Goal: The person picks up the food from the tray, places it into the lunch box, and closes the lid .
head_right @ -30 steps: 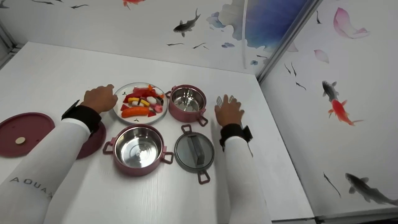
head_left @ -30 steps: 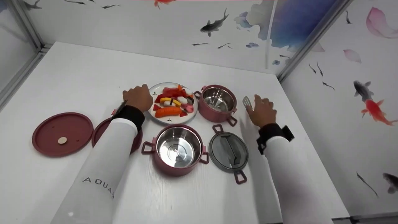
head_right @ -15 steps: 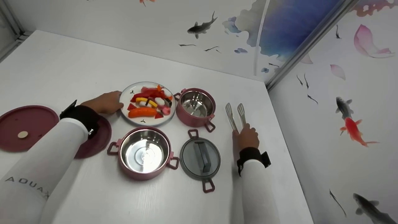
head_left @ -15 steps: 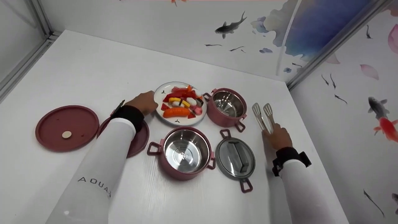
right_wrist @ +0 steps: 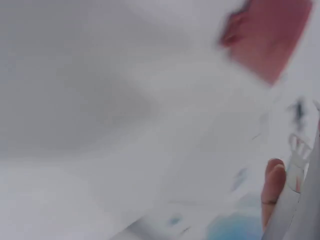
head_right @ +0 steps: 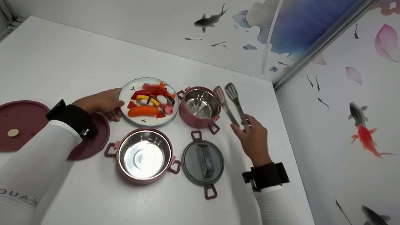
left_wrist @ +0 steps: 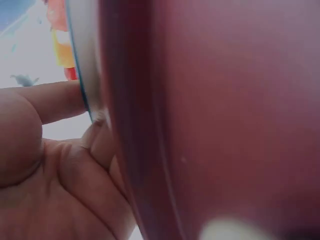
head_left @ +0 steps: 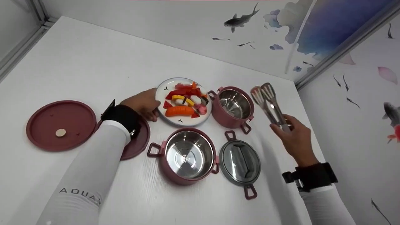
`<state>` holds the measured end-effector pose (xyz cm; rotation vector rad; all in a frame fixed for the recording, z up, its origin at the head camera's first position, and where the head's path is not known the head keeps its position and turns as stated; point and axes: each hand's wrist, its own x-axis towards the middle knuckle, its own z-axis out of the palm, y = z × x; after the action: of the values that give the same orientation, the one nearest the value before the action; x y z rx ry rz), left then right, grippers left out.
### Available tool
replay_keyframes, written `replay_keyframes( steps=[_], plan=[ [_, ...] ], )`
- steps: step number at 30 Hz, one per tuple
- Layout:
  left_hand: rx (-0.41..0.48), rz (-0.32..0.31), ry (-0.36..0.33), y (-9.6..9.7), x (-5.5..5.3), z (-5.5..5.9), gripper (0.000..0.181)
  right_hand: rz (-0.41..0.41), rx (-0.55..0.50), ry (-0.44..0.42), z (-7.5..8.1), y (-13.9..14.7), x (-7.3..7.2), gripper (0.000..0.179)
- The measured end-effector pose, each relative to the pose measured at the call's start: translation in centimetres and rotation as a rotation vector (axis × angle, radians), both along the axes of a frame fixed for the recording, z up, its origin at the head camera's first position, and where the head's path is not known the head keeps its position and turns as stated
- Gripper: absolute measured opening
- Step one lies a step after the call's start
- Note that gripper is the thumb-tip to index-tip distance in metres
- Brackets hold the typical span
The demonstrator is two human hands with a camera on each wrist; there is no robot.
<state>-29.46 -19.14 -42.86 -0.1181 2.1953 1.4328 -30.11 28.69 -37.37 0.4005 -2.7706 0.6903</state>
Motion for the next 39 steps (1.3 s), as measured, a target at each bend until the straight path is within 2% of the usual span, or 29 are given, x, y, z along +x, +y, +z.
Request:
replay_keyframes(
  steps=[4,8,10,13,17,23,29,34,39],
  plan=[
    [0.064,-0.005,-0.021,-0.3,0.9,-0.3,0.05,0.228,0.016,-0.106,0.8,-5.4,1.9,0.047],
    [0.09,0.019,-0.023,-0.6,1.5,-1.3,0.054,0.419,0.116,-0.213,0.6,-10.1,2.2,0.052],
    [0.084,0.03,-0.015,-0.7,1.6,-1.8,0.054,0.473,0.189,-0.237,0.5,-11.8,2.2,0.054],
    [0.084,0.035,-0.017,-0.6,1.7,-2.3,0.055,0.499,0.312,-0.257,0.3,-13.2,2.2,0.056],
    [0.099,0.037,-0.018,-0.7,1.7,-2.8,0.058,0.486,0.397,-0.237,0.2,-14.1,2.3,0.057],
    [0.103,0.026,-0.027,-0.8,1.6,-3.6,0.059,0.479,0.456,-0.164,-0.2,-14.9,2.3,0.055],
    [0.077,0.032,-0.02,-1.6,2.0,-4.1,0.058,0.523,0.494,-0.052,-0.8,-16.4,2.2,0.049],
    [0.073,0.038,-0.044,-2.4,2.4,-4.3,0.06,0.561,0.522,-0.03,-1.0,-17.5,2.3,0.046],
    [0.076,0.051,-0.018,-2.8,2.4,-4.1,0.061,0.569,0.527,-0.012,-0.9,-18.2,2.3,0.048]
  ],
)
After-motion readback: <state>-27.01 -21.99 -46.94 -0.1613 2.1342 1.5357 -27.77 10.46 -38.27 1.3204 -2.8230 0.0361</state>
